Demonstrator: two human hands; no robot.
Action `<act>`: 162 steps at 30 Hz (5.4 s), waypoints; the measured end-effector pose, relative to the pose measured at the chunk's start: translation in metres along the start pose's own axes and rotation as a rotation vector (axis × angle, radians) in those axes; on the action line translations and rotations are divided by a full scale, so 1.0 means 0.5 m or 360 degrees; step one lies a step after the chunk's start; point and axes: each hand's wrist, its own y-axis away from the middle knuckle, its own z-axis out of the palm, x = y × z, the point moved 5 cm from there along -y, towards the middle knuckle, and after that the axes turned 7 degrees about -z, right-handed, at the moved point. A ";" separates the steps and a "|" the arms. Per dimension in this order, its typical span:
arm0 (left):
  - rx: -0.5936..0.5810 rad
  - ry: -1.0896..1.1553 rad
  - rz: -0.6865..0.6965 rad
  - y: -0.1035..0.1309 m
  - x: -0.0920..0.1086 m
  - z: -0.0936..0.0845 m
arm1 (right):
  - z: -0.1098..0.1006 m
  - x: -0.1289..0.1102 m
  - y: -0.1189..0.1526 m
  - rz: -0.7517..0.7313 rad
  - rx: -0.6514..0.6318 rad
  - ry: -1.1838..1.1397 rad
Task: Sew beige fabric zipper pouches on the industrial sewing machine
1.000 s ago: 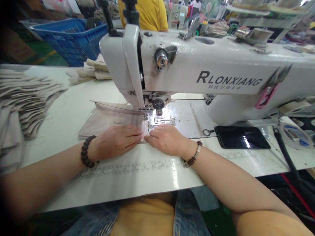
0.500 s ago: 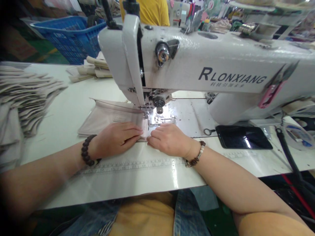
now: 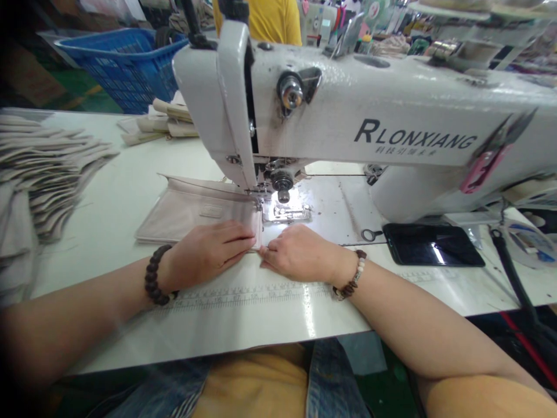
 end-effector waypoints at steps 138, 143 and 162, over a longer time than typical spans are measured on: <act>0.0025 0.0214 -0.0087 0.100 0.167 -0.075 | -0.016 -0.244 0.069 0.0758 0.0328 -0.0011; -0.0023 0.0201 -0.0060 0.106 0.171 -0.061 | -0.015 -0.243 0.069 0.0765 0.0307 -0.0013; -0.0004 0.0192 -0.0036 0.108 0.167 -0.051 | -0.013 -0.243 0.102 0.0797 0.0703 -0.0187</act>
